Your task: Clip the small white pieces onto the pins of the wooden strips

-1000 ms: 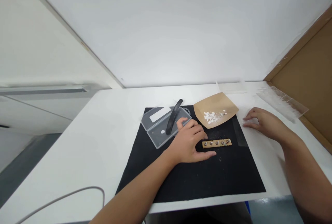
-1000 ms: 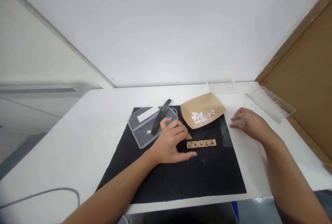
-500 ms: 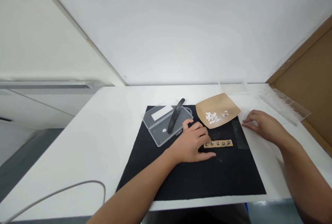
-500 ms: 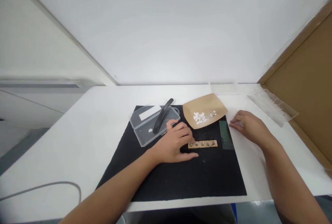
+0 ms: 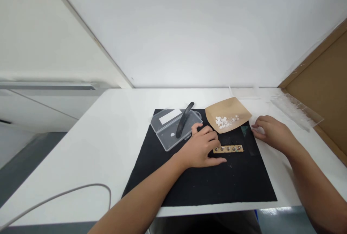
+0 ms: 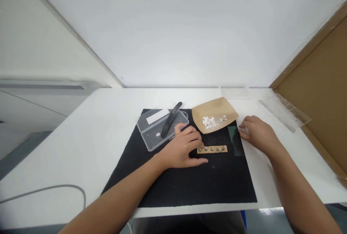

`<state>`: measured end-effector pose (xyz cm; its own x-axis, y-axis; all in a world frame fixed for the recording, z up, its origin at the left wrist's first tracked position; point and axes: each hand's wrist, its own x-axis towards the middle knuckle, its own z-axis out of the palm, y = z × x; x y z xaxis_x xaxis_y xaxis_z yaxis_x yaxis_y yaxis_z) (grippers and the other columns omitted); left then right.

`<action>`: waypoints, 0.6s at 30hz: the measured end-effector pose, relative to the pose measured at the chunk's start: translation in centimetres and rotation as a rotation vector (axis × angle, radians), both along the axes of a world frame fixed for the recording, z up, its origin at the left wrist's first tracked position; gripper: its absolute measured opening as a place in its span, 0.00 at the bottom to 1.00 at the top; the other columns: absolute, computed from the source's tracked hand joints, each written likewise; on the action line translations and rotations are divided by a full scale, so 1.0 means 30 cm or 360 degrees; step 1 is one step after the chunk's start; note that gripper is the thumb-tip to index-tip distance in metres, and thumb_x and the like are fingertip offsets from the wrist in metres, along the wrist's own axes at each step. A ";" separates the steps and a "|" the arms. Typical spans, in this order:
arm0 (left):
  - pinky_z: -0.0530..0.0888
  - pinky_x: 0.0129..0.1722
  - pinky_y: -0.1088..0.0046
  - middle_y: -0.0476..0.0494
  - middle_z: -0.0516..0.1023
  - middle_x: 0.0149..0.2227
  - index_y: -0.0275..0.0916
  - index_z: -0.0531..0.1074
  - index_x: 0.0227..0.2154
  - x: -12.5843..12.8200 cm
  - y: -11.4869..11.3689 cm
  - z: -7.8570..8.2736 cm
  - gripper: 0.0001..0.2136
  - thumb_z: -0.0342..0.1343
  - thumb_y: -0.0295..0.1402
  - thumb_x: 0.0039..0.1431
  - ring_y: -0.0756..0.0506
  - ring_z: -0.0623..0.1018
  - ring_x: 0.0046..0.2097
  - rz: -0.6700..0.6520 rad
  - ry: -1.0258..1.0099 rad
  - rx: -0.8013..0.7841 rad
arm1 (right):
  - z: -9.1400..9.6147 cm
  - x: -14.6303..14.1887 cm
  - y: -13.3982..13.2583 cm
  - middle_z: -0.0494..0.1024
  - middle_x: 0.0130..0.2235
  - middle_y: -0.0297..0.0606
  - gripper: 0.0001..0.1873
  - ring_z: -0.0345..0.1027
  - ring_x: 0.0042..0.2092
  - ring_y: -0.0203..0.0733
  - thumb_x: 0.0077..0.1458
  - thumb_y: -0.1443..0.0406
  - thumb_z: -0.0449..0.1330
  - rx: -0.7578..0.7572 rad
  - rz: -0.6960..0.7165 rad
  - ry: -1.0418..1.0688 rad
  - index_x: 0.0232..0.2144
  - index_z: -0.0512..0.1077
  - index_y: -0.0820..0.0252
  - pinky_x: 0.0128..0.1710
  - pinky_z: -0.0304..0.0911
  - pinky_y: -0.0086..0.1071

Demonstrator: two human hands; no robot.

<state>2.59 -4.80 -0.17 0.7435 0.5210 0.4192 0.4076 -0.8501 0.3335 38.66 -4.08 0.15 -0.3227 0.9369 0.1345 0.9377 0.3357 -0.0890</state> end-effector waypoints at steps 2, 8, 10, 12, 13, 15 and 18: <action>0.57 0.59 0.50 0.44 0.79 0.36 0.40 0.78 0.36 0.000 0.000 0.001 0.19 0.64 0.54 0.63 0.39 0.74 0.44 0.0003 -0.0006 0.0004 | 0.008 -0.012 -0.004 0.82 0.42 0.42 0.13 0.74 0.46 0.53 0.66 0.54 0.58 0.0009 0.0000 -0.0012 0.35 0.78 0.52 0.35 0.66 0.41; 0.56 0.59 0.49 0.44 0.79 0.36 0.40 0.78 0.36 0.000 -0.003 0.007 0.20 0.63 0.54 0.63 0.39 0.74 0.44 0.0008 -0.0001 -0.0021 | 0.019 -0.028 -0.010 0.81 0.41 0.42 0.13 0.74 0.46 0.53 0.66 0.55 0.57 -0.0005 0.0008 0.0002 0.33 0.76 0.52 0.33 0.62 0.40; 0.55 0.59 0.49 0.44 0.79 0.36 0.40 0.78 0.36 0.000 -0.004 0.008 0.20 0.63 0.54 0.63 0.39 0.74 0.44 0.0005 -0.0005 -0.0023 | 0.019 -0.027 -0.008 0.81 0.40 0.42 0.14 0.74 0.45 0.53 0.66 0.55 0.57 -0.0029 0.0018 0.0034 0.32 0.75 0.52 0.34 0.62 0.40; 0.55 0.59 0.48 0.44 0.79 0.36 0.40 0.78 0.36 0.000 -0.004 0.008 0.20 0.63 0.54 0.63 0.39 0.74 0.44 0.0006 -0.0008 -0.0024 | 0.017 -0.024 -0.003 0.81 0.38 0.41 0.14 0.74 0.43 0.52 0.66 0.55 0.57 -0.0036 0.0035 0.0063 0.31 0.75 0.53 0.36 0.63 0.40; 0.55 0.59 0.49 0.44 0.79 0.36 0.40 0.78 0.36 0.000 -0.004 0.008 0.20 0.63 0.55 0.63 0.39 0.74 0.44 0.0007 -0.0007 -0.0026 | 0.016 -0.021 0.000 0.80 0.38 0.41 0.13 0.74 0.43 0.51 0.66 0.56 0.57 -0.0038 0.0049 0.0077 0.31 0.74 0.53 0.37 0.64 0.41; 0.55 0.59 0.49 0.44 0.79 0.36 0.40 0.78 0.36 0.000 -0.004 0.009 0.21 0.63 0.56 0.62 0.39 0.74 0.44 0.0010 -0.0005 -0.0032 | 0.012 -0.012 0.005 0.80 0.38 0.41 0.13 0.74 0.42 0.50 0.66 0.57 0.57 -0.0049 0.0070 0.0104 0.31 0.74 0.54 0.39 0.65 0.41; 0.56 0.59 0.48 0.43 0.79 0.37 0.40 0.78 0.36 -0.001 -0.005 0.013 0.23 0.63 0.58 0.60 0.39 0.74 0.44 0.0006 -0.0005 -0.0044 | 0.007 0.002 0.011 0.80 0.38 0.40 0.11 0.74 0.41 0.49 0.65 0.59 0.57 -0.0091 0.0079 0.0119 0.32 0.73 0.54 0.40 0.65 0.41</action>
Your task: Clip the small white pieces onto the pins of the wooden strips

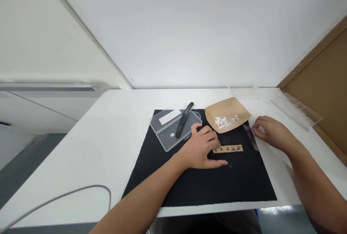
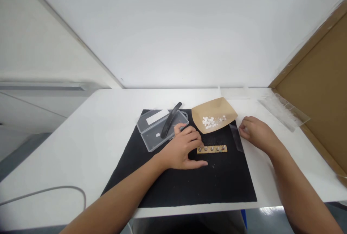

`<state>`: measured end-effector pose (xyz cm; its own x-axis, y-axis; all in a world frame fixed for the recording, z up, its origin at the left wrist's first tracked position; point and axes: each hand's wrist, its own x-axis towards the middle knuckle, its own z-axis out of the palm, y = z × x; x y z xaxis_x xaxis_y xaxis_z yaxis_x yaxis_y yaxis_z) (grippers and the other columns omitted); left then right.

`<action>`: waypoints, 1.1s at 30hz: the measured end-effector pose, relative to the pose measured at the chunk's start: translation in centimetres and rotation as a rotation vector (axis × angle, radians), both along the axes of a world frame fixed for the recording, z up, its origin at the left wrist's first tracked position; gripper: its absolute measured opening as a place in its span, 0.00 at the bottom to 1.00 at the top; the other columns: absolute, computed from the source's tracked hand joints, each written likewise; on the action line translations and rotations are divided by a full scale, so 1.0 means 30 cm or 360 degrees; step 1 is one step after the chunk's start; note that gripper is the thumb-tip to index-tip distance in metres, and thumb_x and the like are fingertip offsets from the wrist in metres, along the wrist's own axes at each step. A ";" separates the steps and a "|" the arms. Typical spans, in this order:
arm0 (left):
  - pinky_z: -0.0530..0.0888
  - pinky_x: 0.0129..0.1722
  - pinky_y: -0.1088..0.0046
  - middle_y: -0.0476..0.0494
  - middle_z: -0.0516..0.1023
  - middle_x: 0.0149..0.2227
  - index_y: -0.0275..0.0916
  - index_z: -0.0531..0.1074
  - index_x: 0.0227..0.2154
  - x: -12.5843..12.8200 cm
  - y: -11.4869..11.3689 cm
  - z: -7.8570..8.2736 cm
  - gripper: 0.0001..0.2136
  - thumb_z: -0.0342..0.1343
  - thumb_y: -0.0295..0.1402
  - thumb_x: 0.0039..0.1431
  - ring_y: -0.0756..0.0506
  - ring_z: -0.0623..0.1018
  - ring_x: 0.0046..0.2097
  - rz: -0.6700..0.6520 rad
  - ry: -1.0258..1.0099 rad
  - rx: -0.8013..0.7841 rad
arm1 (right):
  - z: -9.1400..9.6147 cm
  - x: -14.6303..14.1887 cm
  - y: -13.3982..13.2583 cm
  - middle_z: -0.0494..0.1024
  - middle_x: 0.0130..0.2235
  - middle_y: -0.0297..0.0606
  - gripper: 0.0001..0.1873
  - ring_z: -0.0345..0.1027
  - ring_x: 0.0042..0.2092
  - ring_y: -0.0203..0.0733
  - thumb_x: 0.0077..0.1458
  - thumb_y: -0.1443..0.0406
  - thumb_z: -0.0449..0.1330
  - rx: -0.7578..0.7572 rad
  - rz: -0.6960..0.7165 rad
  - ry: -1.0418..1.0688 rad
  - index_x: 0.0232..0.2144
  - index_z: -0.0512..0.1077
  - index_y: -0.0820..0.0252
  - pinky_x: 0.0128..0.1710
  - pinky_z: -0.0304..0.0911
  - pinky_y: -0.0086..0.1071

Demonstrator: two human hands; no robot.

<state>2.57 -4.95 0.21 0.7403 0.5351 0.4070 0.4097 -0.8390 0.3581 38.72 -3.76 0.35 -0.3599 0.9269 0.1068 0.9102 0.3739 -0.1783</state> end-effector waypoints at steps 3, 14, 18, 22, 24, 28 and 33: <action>0.56 0.59 0.48 0.43 0.80 0.37 0.39 0.78 0.36 0.000 -0.001 0.004 0.24 0.63 0.59 0.60 0.39 0.74 0.44 -0.0004 -0.0006 -0.0004 | 0.001 0.004 -0.002 0.80 0.40 0.40 0.10 0.74 0.42 0.49 0.65 0.59 0.56 -0.0015 -0.0038 -0.0042 0.33 0.74 0.53 0.38 0.65 0.40; 0.57 0.59 0.48 0.42 0.80 0.38 0.40 0.78 0.37 0.001 -0.001 0.004 0.23 0.63 0.58 0.60 0.39 0.75 0.44 0.0010 -0.0048 0.0030 | 0.017 0.017 -0.009 0.82 0.39 0.39 0.14 0.74 0.38 0.48 0.69 0.54 0.51 -0.0060 -0.0216 -0.0055 0.39 0.73 0.52 0.33 0.62 0.39; 0.57 0.59 0.49 0.43 0.80 0.39 0.40 0.78 0.41 0.005 -0.005 0.008 0.20 0.63 0.54 0.62 0.39 0.77 0.44 0.0037 -0.0142 0.0036 | 0.038 0.004 -0.017 0.82 0.39 0.38 0.14 0.74 0.35 0.47 0.70 0.52 0.52 0.0039 -0.0299 0.0017 0.40 0.72 0.51 0.32 0.61 0.38; 0.61 0.58 0.53 0.42 0.81 0.42 0.42 0.78 0.45 0.019 -0.016 0.005 0.13 0.63 0.45 0.66 0.41 0.79 0.45 0.0122 -0.0313 -0.0018 | 0.061 -0.113 -0.058 0.82 0.38 0.40 0.13 0.74 0.35 0.45 0.71 0.54 0.52 0.0244 -0.0128 0.0376 0.40 0.72 0.52 0.34 0.66 0.38; 0.64 0.56 0.55 0.42 0.82 0.44 0.42 0.78 0.46 0.029 -0.023 0.002 0.11 0.62 0.41 0.67 0.41 0.80 0.46 0.0117 -0.0438 -0.0071 | 0.065 -0.202 -0.094 0.81 0.36 0.38 0.10 0.73 0.33 0.43 0.71 0.56 0.54 0.0300 0.0046 0.0515 0.39 0.72 0.52 0.34 0.66 0.38; 0.70 0.50 0.60 0.42 0.83 0.42 0.41 0.77 0.46 0.048 -0.033 0.003 0.10 0.63 0.40 0.67 0.42 0.82 0.45 0.0025 -0.0654 -0.0198 | 0.064 -0.343 -0.154 0.80 0.35 0.36 0.05 0.73 0.34 0.42 0.71 0.63 0.57 0.0319 0.0396 0.0675 0.40 0.71 0.51 0.34 0.66 0.36; 0.74 0.45 0.64 0.43 0.84 0.37 0.40 0.78 0.43 0.057 -0.036 0.013 0.06 0.63 0.35 0.67 0.45 0.82 0.40 -0.0064 -0.0758 -0.0284 | 0.052 -0.374 -0.163 0.78 0.34 0.33 0.03 0.72 0.33 0.40 0.69 0.66 0.59 0.0348 0.0497 0.0767 0.41 0.71 0.52 0.33 0.64 0.34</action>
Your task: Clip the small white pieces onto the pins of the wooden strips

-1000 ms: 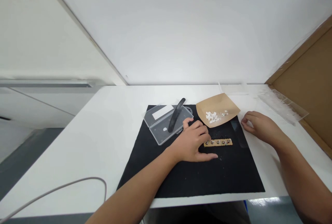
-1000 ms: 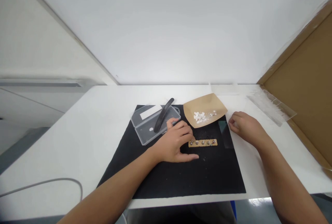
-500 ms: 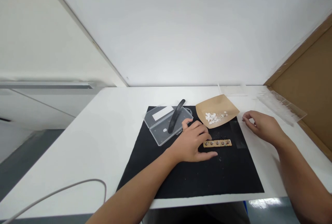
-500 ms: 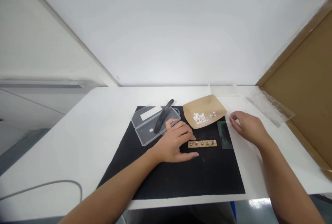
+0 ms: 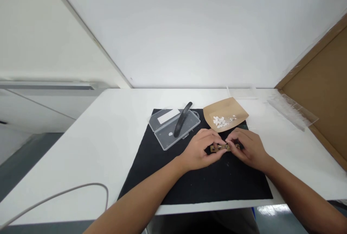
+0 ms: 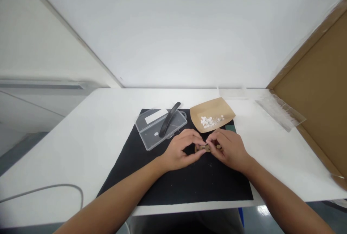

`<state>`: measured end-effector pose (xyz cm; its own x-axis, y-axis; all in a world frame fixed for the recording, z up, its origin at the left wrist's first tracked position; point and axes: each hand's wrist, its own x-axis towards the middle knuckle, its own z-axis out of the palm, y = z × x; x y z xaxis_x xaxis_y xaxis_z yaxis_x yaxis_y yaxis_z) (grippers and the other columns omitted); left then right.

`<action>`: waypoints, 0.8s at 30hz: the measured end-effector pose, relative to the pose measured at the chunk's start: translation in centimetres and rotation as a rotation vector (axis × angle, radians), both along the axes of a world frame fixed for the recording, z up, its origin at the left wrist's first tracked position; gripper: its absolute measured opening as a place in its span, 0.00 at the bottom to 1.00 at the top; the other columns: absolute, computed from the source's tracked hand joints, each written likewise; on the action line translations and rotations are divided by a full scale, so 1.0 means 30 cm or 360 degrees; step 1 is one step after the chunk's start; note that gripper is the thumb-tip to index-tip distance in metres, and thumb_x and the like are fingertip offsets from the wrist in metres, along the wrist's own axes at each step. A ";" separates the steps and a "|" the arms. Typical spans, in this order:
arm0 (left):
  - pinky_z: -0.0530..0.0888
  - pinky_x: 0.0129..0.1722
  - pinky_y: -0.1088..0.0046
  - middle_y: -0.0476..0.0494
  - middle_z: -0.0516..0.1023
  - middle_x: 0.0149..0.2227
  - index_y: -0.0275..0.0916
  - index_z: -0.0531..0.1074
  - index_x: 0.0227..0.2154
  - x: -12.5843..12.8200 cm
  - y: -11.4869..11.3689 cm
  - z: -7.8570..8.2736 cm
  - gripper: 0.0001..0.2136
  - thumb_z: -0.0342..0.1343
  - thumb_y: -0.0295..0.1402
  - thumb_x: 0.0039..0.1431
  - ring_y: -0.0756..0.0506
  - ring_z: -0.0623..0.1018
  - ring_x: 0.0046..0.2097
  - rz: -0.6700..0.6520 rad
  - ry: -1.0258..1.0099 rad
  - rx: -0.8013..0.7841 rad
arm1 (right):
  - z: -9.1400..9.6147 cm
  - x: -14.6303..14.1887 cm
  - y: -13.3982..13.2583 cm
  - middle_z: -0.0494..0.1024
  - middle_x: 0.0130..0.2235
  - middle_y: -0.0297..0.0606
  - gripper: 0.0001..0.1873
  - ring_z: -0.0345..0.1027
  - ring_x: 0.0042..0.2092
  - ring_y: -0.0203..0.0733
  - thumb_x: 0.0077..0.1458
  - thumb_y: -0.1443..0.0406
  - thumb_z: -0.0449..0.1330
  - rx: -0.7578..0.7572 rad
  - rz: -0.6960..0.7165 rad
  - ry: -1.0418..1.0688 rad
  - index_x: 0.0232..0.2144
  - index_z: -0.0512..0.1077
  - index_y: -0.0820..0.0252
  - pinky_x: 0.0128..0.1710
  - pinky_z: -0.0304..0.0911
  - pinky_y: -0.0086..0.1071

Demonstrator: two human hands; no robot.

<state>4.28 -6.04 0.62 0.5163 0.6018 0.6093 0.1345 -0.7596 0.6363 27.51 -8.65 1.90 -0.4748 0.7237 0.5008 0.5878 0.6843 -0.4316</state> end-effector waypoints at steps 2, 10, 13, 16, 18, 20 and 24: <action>0.74 0.44 0.65 0.43 0.84 0.37 0.40 0.79 0.43 0.001 0.001 0.002 0.05 0.62 0.34 0.68 0.46 0.82 0.39 -0.0004 0.0003 -0.0004 | -0.006 0.006 0.004 0.78 0.34 0.33 0.03 0.72 0.33 0.40 0.69 0.66 0.59 0.0001 -0.0002 0.0003 0.41 0.71 0.52 0.33 0.63 0.34; 0.74 0.42 0.68 0.44 0.84 0.37 0.39 0.79 0.42 -0.001 0.010 -0.010 0.03 0.61 0.30 0.70 0.48 0.81 0.38 0.0007 -0.0017 -0.0001 | -0.019 0.000 0.001 0.79 0.35 0.34 0.02 0.72 0.34 0.40 0.69 0.66 0.60 -0.0010 0.0010 0.0013 0.42 0.72 0.52 0.35 0.64 0.35; 0.75 0.43 0.67 0.44 0.84 0.37 0.39 0.79 0.42 -0.003 0.011 -0.012 0.03 0.61 0.30 0.70 0.47 0.81 0.39 0.0004 -0.0028 0.0005 | -0.014 0.002 -0.001 0.79 0.36 0.34 0.02 0.72 0.35 0.40 0.71 0.65 0.59 -0.0153 0.0048 0.0100 0.42 0.73 0.52 0.36 0.65 0.34; 0.75 0.43 0.67 0.43 0.84 0.37 0.39 0.79 0.41 -0.002 0.010 -0.012 0.02 0.61 0.29 0.69 0.47 0.81 0.38 -0.0010 -0.0068 0.0024 | -0.005 0.010 -0.001 0.79 0.37 0.35 0.04 0.73 0.38 0.40 0.72 0.64 0.59 -0.0355 0.0125 0.0202 0.42 0.74 0.52 0.38 0.67 0.34; 0.75 0.44 0.67 0.43 0.85 0.36 0.38 0.79 0.41 0.000 0.011 -0.012 0.02 0.61 0.28 0.69 0.47 0.82 0.38 -0.0027 -0.0086 0.0016 | 0.000 0.016 0.001 0.79 0.39 0.36 0.05 0.74 0.40 0.40 0.72 0.64 0.58 -0.0448 0.0196 0.0283 0.43 0.75 0.52 0.42 0.69 0.35; 0.76 0.43 0.68 0.43 0.85 0.36 0.37 0.79 0.40 0.002 0.012 -0.012 0.02 0.61 0.28 0.69 0.47 0.82 0.38 -0.0032 -0.0113 -0.0023 | 0.001 0.020 0.002 0.80 0.41 0.37 0.05 0.75 0.42 0.41 0.72 0.64 0.59 -0.0523 0.0247 0.0356 0.44 0.76 0.52 0.44 0.70 0.35; 0.77 0.40 0.70 0.42 0.84 0.34 0.36 0.80 0.38 0.004 0.014 -0.007 0.03 0.63 0.30 0.69 0.47 0.81 0.36 -0.0005 -0.0175 -0.0153 | -0.011 0.020 0.003 0.80 0.42 0.35 0.04 0.74 0.39 0.38 0.68 0.63 0.65 -0.0617 0.0203 0.0415 0.45 0.77 0.51 0.38 0.69 0.32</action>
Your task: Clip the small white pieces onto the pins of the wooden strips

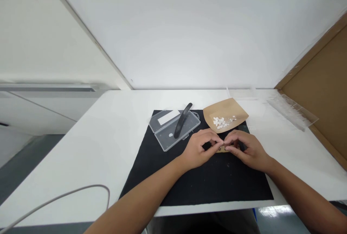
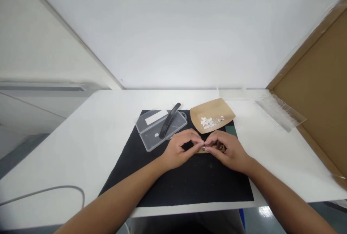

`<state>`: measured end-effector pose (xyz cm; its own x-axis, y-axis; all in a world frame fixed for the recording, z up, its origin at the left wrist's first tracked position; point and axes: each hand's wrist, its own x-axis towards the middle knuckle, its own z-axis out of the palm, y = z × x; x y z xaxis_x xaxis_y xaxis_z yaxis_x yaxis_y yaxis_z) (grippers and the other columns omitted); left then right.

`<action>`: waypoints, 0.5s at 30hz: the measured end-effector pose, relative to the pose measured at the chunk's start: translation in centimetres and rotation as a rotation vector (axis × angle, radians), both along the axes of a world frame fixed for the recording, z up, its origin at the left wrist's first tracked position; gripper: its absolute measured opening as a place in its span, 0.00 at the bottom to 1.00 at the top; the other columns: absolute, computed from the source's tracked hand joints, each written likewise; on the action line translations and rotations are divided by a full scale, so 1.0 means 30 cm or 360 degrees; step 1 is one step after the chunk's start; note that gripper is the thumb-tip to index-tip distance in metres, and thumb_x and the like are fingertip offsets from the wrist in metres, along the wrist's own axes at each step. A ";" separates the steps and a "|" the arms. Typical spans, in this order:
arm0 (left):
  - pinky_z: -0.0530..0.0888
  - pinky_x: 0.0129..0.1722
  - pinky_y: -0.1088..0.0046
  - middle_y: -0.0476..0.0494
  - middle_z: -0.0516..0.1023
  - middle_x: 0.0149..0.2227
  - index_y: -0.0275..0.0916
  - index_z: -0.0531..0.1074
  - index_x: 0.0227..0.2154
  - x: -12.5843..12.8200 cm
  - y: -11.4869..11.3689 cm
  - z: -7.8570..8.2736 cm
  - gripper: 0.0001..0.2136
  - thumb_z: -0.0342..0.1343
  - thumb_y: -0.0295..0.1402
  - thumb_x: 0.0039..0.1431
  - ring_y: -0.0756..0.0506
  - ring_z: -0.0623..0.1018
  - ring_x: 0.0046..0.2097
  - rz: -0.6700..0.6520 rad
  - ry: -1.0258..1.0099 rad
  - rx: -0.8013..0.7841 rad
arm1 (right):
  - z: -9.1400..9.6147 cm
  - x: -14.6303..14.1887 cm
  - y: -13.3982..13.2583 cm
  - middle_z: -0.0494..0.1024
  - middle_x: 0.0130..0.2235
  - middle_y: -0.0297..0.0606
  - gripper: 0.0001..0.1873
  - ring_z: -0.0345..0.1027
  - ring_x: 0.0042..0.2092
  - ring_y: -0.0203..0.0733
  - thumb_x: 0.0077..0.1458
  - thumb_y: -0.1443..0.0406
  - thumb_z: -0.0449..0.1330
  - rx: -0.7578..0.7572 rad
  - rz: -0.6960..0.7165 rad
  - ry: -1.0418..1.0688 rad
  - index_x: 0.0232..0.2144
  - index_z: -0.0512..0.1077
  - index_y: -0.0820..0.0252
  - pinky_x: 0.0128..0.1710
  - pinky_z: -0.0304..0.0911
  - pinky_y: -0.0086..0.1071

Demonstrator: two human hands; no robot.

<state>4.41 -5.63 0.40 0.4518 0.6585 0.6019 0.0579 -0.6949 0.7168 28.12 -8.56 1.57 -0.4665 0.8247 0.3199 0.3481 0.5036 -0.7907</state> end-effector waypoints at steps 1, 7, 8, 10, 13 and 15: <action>0.77 0.39 0.70 0.41 0.84 0.34 0.36 0.81 0.38 0.000 0.000 0.002 0.04 0.63 0.31 0.69 0.47 0.81 0.35 0.0000 -0.0007 -0.0025 | -0.004 -0.001 0.000 0.80 0.42 0.35 0.04 0.73 0.39 0.38 0.68 0.62 0.65 -0.0009 -0.0012 0.0003 0.44 0.77 0.51 0.37 0.69 0.31; 0.78 0.39 0.71 0.40 0.85 0.35 0.36 0.82 0.39 -0.001 -0.005 0.002 0.06 0.63 0.32 0.69 0.48 0.82 0.35 -0.0016 -0.0009 -0.0078 | -0.017 -0.005 0.003 0.79 0.38 0.34 0.03 0.72 0.36 0.37 0.70 0.62 0.63 -0.0031 -0.0073 -0.0013 0.42 0.76 0.52 0.34 0.66 0.31; 0.78 0.39 0.72 0.40 0.86 0.35 0.36 0.82 0.39 -0.001 -0.005 0.000 0.06 0.63 0.32 0.69 0.48 0.82 0.35 -0.0017 -0.0009 -0.0065 | -0.016 -0.005 0.003 0.79 0.37 0.34 0.03 0.71 0.36 0.37 0.70 0.62 0.63 -0.0027 -0.0070 -0.0014 0.42 0.76 0.52 0.34 0.66 0.31; 0.78 0.39 0.72 0.41 0.86 0.36 0.36 0.83 0.39 -0.001 -0.003 -0.007 0.05 0.64 0.32 0.68 0.48 0.82 0.35 -0.0019 -0.0009 -0.0031 | -0.014 -0.006 0.003 0.79 0.37 0.34 0.04 0.71 0.36 0.37 0.70 0.62 0.62 -0.0018 -0.0060 -0.0017 0.41 0.76 0.53 0.34 0.65 0.31; 0.77 0.40 0.72 0.42 0.86 0.35 0.37 0.83 0.39 0.000 0.002 -0.021 0.04 0.65 0.32 0.68 0.48 0.83 0.36 -0.0002 0.0010 0.0015 | -0.006 -0.006 0.000 0.78 0.37 0.34 0.06 0.71 0.36 0.38 0.71 0.61 0.60 -0.0055 -0.0053 -0.0040 0.40 0.75 0.53 0.35 0.65 0.32; 0.76 0.42 0.71 0.43 0.87 0.36 0.38 0.83 0.39 0.002 0.004 -0.031 0.04 0.65 0.32 0.68 0.48 0.84 0.37 0.0008 0.0031 0.0059 | 0.000 -0.005 -0.001 0.77 0.36 0.35 0.07 0.70 0.36 0.38 0.72 0.61 0.60 -0.0084 -0.0036 -0.0064 0.39 0.75 0.54 0.35 0.65 0.32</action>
<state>4.47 -5.50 -0.53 0.4602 0.6384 0.6170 0.0752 -0.7205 0.6894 27.98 -8.60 1.56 -0.4590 0.8504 0.2571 0.3911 0.4533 -0.8010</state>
